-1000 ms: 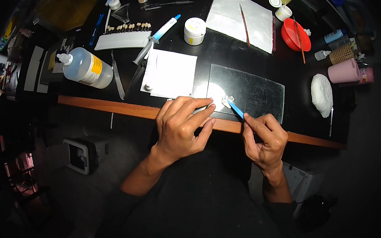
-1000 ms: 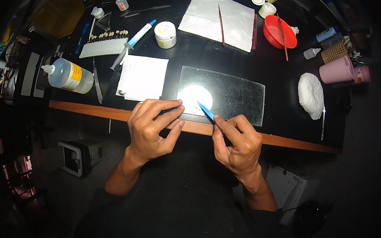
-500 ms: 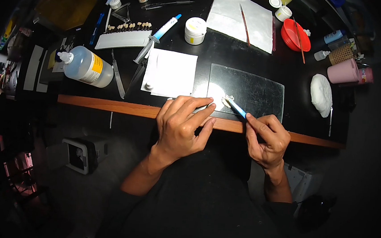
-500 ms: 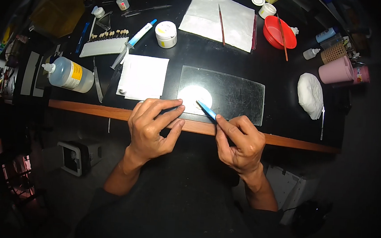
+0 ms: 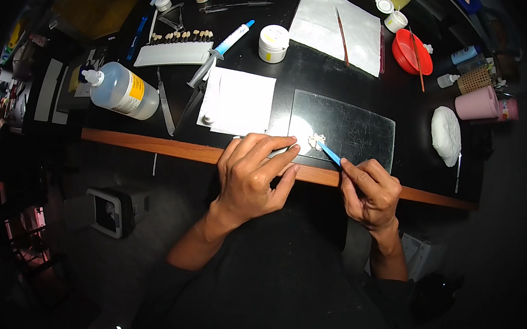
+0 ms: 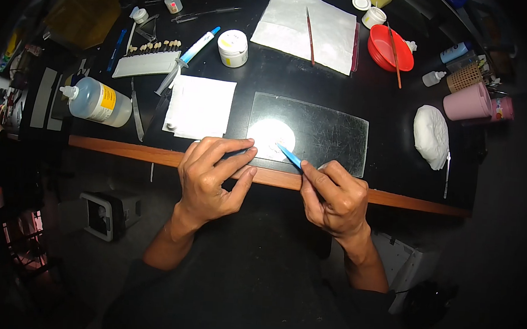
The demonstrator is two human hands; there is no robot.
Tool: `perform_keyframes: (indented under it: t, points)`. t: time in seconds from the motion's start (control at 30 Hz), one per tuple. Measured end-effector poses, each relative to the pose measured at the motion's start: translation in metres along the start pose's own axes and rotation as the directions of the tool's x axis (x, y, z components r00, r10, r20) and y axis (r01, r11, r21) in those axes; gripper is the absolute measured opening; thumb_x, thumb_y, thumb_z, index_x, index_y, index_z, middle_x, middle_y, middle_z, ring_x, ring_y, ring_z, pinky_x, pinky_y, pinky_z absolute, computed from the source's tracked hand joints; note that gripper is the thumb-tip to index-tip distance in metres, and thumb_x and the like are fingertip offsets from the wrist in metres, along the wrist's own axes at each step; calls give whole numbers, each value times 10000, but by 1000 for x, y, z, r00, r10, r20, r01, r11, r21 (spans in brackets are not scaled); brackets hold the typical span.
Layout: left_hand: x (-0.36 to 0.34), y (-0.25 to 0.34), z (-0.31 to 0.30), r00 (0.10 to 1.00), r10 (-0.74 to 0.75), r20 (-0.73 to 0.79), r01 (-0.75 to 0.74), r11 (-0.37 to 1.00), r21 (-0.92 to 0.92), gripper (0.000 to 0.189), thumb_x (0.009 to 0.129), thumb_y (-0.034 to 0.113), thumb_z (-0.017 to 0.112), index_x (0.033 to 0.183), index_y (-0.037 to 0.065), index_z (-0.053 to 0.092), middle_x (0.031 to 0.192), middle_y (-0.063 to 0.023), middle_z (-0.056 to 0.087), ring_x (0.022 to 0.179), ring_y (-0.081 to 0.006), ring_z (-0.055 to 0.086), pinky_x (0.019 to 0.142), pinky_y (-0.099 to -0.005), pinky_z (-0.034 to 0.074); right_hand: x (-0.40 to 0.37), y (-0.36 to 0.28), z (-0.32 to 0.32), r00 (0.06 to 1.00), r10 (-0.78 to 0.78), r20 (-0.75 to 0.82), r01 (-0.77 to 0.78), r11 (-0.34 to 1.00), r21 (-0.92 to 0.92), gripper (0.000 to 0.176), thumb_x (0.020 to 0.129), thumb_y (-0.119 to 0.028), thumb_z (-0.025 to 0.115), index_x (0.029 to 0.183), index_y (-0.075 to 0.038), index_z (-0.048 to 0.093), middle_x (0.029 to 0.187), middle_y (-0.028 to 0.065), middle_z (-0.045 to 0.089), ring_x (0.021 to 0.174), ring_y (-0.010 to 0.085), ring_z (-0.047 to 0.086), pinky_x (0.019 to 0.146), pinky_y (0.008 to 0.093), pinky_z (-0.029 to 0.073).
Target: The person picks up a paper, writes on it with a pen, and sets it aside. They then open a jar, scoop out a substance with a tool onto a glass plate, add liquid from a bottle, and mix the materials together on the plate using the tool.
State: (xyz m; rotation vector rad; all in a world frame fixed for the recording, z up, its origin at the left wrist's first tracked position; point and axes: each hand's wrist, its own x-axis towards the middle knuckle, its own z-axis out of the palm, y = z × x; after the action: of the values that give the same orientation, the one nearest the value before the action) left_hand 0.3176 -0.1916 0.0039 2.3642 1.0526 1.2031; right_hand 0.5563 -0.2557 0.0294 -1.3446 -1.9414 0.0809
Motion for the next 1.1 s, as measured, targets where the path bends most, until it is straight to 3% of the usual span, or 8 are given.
perform_keyframes:
  t: [0.3, 0.67, 1.1]
  points:
    - [0, 0, 0, 1000, -1, 5, 1, 1000, -5, 244, 764, 113, 823, 1001, 57, 840, 1085, -26, 793, 912, -205, 697, 752, -332, 470, -8, -18, 14, 983, 159, -92, -160, 987, -1, 207, 814, 80, 786, 1019, 60, 802, 726, 84, 641, 559, 155, 626, 479, 293, 471]
    - [0, 0, 0, 1000, -3, 0, 3, 1000, -6, 247, 768, 116, 824, 1007, 52, 839, 1084, -27, 794, 919, -209, 700, 764, -337, 479, -4, -27, 15, 986, 96, -137, -104, 993, -56, 234, 790, 54, 809, 1022, 20, 824, 709, 60, 613, 526, 138, 590, 451, 283, 446]
    - [-1, 1, -1, 1000, -9, 8, 9, 1000, -13, 245, 768, 112, 823, 1005, 53, 839, 1080, -31, 796, 934, -210, 706, 772, -339, 484, -3, -26, 13, 991, 130, -29, -131, 990, -60, 200, 810, 60, 792, 1009, 47, 810, 724, 76, 635, 553, 154, 624, 470, 284, 469]
